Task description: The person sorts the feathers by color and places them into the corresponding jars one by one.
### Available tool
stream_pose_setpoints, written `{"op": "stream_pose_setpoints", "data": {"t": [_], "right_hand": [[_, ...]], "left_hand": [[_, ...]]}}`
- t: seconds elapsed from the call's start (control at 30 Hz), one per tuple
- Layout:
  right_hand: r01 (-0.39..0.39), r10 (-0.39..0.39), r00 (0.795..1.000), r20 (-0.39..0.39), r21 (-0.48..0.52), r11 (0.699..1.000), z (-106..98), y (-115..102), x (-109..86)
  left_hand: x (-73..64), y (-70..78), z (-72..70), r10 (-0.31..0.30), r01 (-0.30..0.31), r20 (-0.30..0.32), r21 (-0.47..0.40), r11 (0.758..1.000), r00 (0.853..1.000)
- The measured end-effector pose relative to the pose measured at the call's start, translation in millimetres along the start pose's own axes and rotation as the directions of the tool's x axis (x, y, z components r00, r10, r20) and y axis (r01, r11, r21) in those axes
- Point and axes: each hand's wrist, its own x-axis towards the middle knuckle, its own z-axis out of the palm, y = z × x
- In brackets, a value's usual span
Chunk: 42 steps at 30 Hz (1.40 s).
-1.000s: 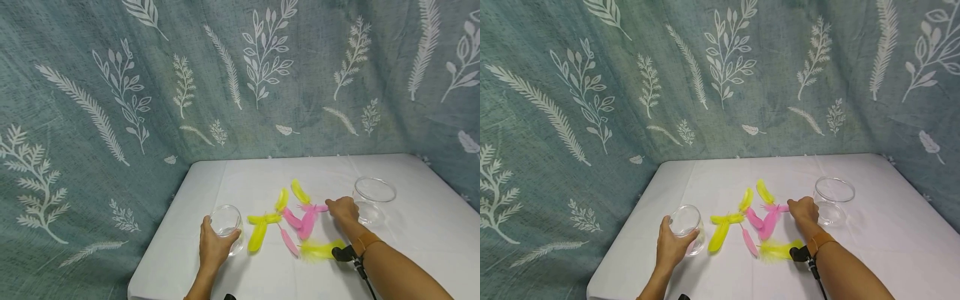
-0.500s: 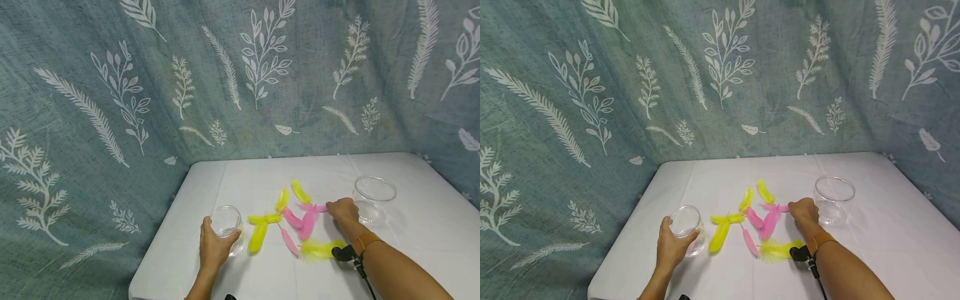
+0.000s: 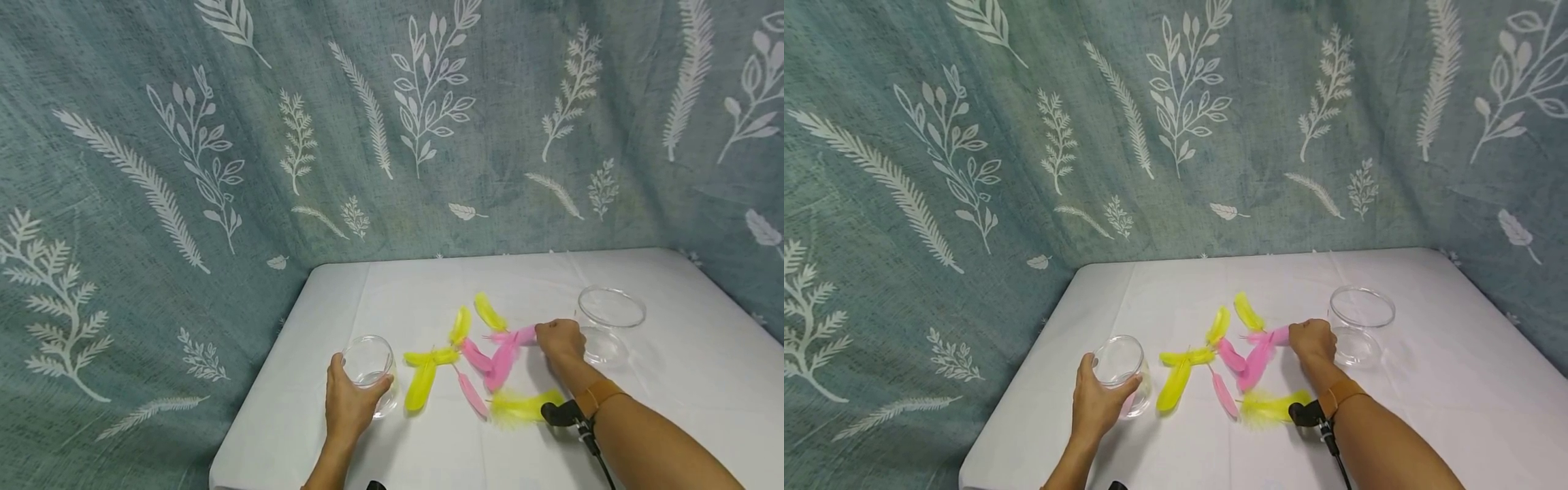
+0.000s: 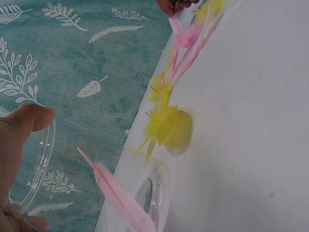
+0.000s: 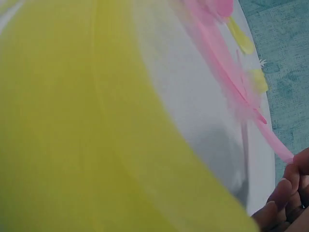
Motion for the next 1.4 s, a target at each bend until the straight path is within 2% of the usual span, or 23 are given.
{"op": "stream_pose_setpoints", "data": {"t": [0.3, 0.6, 0.8, 1.07, 1.4], "right_hand": [[0.041, -0.039, 0.998, -0.052, 0.034, 0.999, -7, -16, -4.9], [0.131, -0.122, 0.984, -0.133, 0.064, 0.989, -12, -38, -7.3], [0.14, -0.121, 0.977, -0.177, 0.098, 0.985, -20, -49, -6.8], [0.111, -0.088, 0.982, -0.166, 0.137, 0.984, -32, -60, -8.8], [0.094, -0.066, 0.989, -0.132, 0.215, 0.972, -33, -76, -16.5]], "left_hand": [[-0.4, 1.4, 0.1, -0.013, 0.013, 0.005, -0.003, 1.0, 1.0], [-0.5, 1.4, 0.3, -0.024, 0.024, 0.01, 0.003, 1.0, 1.0], [-0.1, 1.4, 0.8, -0.029, 0.028, 0.014, 0.01, 1.0, 0.999], [0.7, 1.3, 0.1, -0.025, 0.025, 0.016, 0.003, 1.0, 1.0], [0.2, 0.5, 0.7, -0.015, 0.015, 0.009, 0.008, 1.0, 1.0]]}}
